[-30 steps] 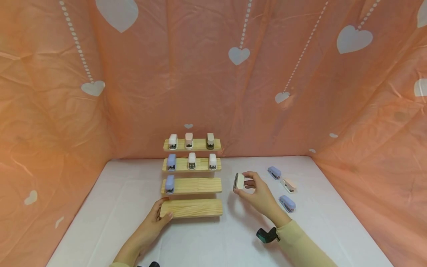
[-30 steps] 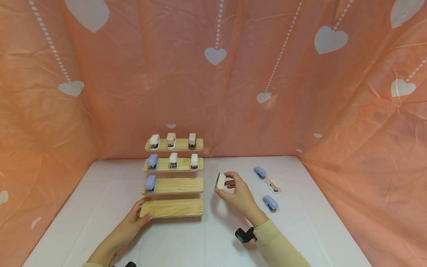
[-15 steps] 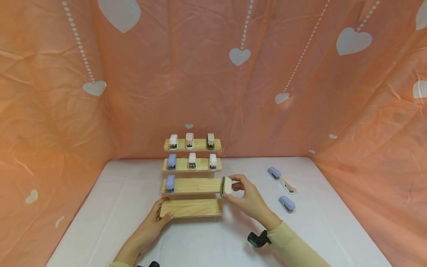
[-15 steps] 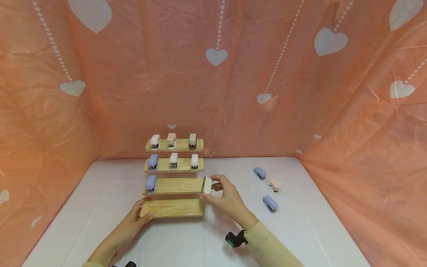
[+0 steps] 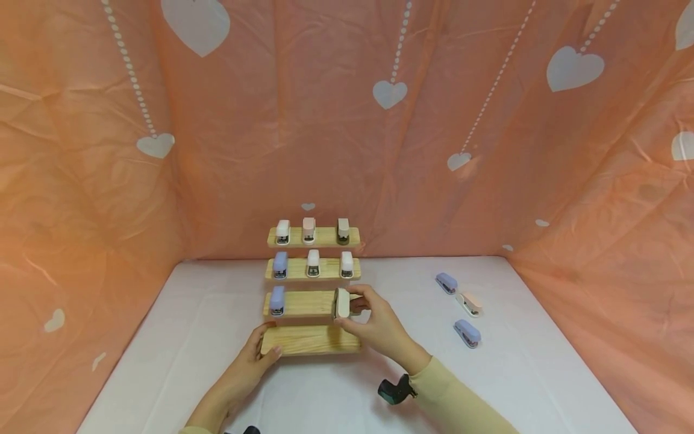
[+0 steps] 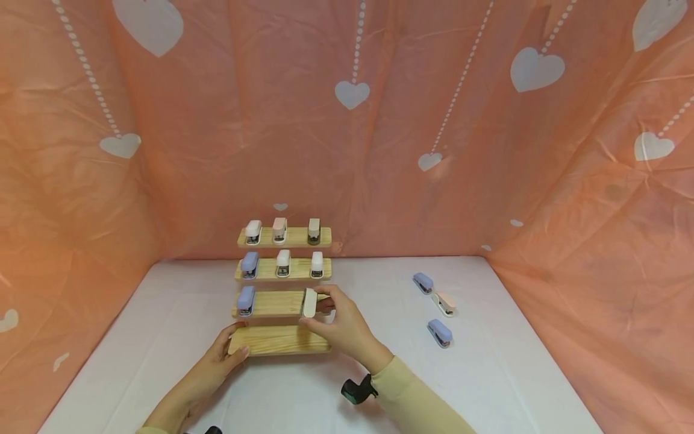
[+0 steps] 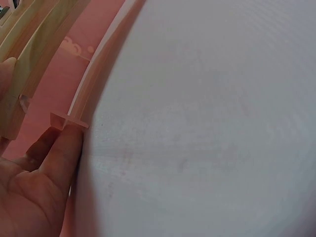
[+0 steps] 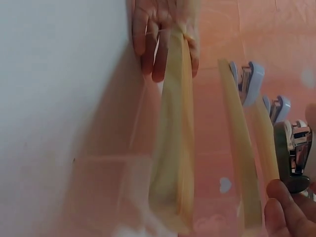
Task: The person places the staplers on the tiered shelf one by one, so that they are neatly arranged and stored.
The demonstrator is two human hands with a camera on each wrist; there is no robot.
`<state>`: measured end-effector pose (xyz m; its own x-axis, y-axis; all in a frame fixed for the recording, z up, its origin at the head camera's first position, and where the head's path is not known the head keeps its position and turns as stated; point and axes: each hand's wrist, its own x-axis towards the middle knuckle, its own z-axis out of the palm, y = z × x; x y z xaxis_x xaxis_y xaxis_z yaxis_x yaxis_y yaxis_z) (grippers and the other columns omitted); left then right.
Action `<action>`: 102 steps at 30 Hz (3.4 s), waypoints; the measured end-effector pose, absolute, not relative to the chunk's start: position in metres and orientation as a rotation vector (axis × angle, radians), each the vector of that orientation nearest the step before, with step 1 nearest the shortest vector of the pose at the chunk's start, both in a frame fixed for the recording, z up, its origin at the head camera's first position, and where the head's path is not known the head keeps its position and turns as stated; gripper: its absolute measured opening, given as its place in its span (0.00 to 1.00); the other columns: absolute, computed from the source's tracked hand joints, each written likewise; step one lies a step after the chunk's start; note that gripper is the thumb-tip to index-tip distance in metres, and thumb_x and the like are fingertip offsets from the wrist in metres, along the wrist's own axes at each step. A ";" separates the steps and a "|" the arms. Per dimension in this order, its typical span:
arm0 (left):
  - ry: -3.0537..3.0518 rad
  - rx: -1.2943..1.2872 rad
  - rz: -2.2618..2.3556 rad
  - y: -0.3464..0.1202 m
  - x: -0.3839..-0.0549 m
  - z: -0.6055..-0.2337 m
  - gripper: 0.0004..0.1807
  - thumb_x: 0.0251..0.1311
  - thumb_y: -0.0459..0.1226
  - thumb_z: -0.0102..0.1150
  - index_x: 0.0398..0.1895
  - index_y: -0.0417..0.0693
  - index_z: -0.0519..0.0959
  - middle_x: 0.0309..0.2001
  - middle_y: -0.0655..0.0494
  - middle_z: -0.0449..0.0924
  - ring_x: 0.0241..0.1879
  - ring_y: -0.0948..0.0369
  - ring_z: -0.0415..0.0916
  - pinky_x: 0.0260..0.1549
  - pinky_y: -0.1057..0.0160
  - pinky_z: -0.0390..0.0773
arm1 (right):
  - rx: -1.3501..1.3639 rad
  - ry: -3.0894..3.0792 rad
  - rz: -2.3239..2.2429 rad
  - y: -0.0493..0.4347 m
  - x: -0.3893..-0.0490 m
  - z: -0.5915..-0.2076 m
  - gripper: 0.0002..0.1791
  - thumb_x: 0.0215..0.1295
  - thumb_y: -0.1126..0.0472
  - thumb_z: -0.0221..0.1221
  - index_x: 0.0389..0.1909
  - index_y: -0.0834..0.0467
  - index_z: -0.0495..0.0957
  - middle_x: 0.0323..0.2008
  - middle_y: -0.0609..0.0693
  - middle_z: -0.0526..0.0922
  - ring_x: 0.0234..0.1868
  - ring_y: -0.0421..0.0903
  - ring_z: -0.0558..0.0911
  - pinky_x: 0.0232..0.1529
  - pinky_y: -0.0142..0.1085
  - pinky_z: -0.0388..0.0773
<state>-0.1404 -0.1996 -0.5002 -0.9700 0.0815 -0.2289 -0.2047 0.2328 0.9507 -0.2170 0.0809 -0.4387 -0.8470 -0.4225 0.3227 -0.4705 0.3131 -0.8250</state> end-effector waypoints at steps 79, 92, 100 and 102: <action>2.295 -0.071 1.832 -0.199 -0.140 -0.501 0.37 0.68 0.48 0.55 0.73 0.55 0.48 0.76 0.38 0.30 0.73 0.42 0.28 0.67 0.40 0.42 | 0.741 -2.751 1.299 0.020 -0.229 -0.443 0.38 0.51 0.46 0.72 0.59 0.52 0.67 0.30 0.43 0.74 0.31 0.39 0.72 0.29 0.31 0.69; 2.358 -0.064 1.770 -0.198 -0.142 -0.499 0.39 0.68 0.47 0.54 0.75 0.56 0.44 0.76 0.37 0.33 0.73 0.42 0.29 0.67 0.39 0.37 | 0.851 -2.703 1.448 0.041 -0.222 -0.441 0.33 0.58 0.51 0.69 0.62 0.53 0.68 0.46 0.46 0.79 0.44 0.41 0.78 0.46 0.36 0.77; 2.387 -0.121 1.865 -0.194 -0.143 -0.495 0.37 0.64 0.40 0.60 0.71 0.45 0.54 0.69 0.32 0.58 0.66 0.42 0.62 0.60 0.49 0.66 | 0.889 -2.571 1.358 0.104 -0.217 -0.445 0.25 0.59 0.54 0.68 0.57 0.53 0.74 0.47 0.45 0.81 0.45 0.48 0.80 0.47 0.48 0.77; 2.398 -0.131 1.862 -0.194 -0.142 -0.494 0.37 0.64 0.41 0.61 0.71 0.45 0.55 0.68 0.31 0.59 0.65 0.41 0.62 0.60 0.50 0.67 | 0.839 -2.555 1.316 0.123 -0.219 -0.447 0.23 0.58 0.54 0.69 0.55 0.50 0.76 0.44 0.43 0.81 0.43 0.49 0.80 0.45 0.48 0.78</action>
